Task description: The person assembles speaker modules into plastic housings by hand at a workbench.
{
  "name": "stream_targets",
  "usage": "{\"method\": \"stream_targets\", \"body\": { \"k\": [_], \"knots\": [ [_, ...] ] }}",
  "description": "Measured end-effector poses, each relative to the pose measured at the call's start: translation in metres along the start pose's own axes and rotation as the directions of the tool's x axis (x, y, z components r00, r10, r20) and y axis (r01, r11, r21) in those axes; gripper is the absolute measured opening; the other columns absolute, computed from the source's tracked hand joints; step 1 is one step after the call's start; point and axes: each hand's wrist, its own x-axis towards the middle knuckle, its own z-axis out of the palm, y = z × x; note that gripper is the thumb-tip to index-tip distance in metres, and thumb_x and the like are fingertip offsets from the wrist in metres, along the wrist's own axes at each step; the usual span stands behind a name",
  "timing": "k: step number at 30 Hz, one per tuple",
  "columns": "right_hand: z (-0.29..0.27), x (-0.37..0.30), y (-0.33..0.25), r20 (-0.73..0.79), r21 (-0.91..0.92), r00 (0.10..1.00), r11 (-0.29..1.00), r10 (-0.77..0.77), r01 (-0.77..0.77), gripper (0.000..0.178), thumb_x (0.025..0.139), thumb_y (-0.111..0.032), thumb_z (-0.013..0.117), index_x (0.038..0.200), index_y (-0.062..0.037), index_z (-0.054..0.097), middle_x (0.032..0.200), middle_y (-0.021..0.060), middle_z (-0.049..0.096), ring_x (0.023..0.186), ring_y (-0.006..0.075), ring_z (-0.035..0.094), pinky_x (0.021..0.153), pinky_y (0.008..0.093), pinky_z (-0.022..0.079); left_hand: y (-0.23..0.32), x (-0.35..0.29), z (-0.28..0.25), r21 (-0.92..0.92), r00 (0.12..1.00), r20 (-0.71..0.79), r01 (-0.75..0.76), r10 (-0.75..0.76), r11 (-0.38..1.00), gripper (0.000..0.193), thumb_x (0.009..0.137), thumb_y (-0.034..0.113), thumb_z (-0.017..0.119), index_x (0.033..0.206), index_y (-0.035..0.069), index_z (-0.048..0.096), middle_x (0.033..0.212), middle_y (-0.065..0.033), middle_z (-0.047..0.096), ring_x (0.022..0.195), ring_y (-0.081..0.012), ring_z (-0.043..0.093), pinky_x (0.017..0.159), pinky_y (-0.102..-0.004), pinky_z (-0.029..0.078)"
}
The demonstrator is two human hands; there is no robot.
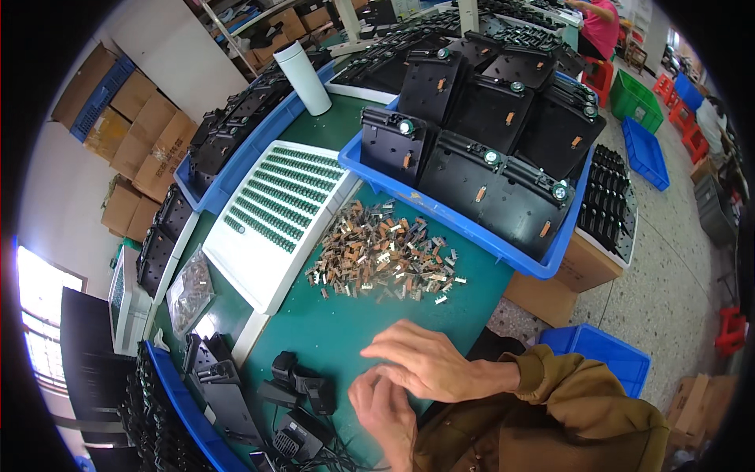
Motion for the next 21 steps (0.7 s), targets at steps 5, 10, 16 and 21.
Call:
{"method": "stream_targets", "body": {
  "k": [5, 10, 16, 21],
  "knots": [
    [0.011, -0.016, 0.022, 0.009, -0.048, 0.992, 0.991, 0.124, -0.123, 0.027, 0.081, -0.008, 0.068, 0.108, -0.0074, 0.064, 0.100, 0.0045, 0.061, 0.093, 0.0237, 0.060, 0.077, 0.0349, 0.051, -0.001, -0.001, 0.003, -0.017, 0.999, -0.020, -0.044, 0.044, 0.999, 0.017, 0.074, -0.004, 0.068, 0.090, 0.001, 0.067, 0.100, -0.0109, 0.064, 0.093, -0.0327, 0.056, 0.081, -0.0415, 0.046],
    [0.015, -0.018, 0.025, 0.068, 0.051, 0.982, 0.983, 0.175, -0.179, 0.023, 0.084, -0.009, 0.067, 0.107, -0.0072, 0.066, 0.099, 0.0072, 0.064, 0.092, 0.0266, 0.062, 0.076, 0.0364, 0.052, 0.002, -0.005, 0.000, 0.011, 0.999, -0.021, -0.029, 0.029, 1.000, 0.015, 0.081, 0.005, 0.066, 0.094, 0.000, 0.068, 0.099, -0.0118, 0.064, 0.094, -0.0310, 0.056, 0.077, -0.0401, 0.047],
    [0.016, -0.024, 0.029, 0.071, 0.044, 0.989, 0.991, 0.127, -0.130, 0.022, 0.084, -0.008, 0.067, 0.106, -0.0060, 0.066, 0.099, 0.0058, 0.065, 0.092, 0.0255, 0.062, 0.075, 0.0370, 0.052, -0.003, -0.007, 0.003, -0.015, 0.997, -0.037, -0.065, 0.065, 0.998, 0.015, 0.079, 0.002, 0.067, 0.094, 0.000, 0.068, 0.100, -0.0112, 0.064, 0.095, -0.0303, 0.056, 0.074, -0.0390, 0.048],
    [0.018, -0.026, 0.032, 0.053, 0.031, 0.994, 0.995, 0.095, -0.096, 0.015, 0.086, -0.010, 0.063, 0.100, -0.0059, 0.065, 0.094, 0.0049, 0.063, 0.093, 0.0252, 0.060, 0.077, 0.0377, 0.050, -0.004, -0.006, 0.004, -0.024, 0.997, -0.041, -0.071, 0.070, 0.997, 0.016, 0.079, 0.001, 0.067, 0.094, 0.001, 0.068, 0.100, -0.0111, 0.065, 0.095, -0.0298, 0.056, 0.074, -0.0386, 0.048]
  ]
}}
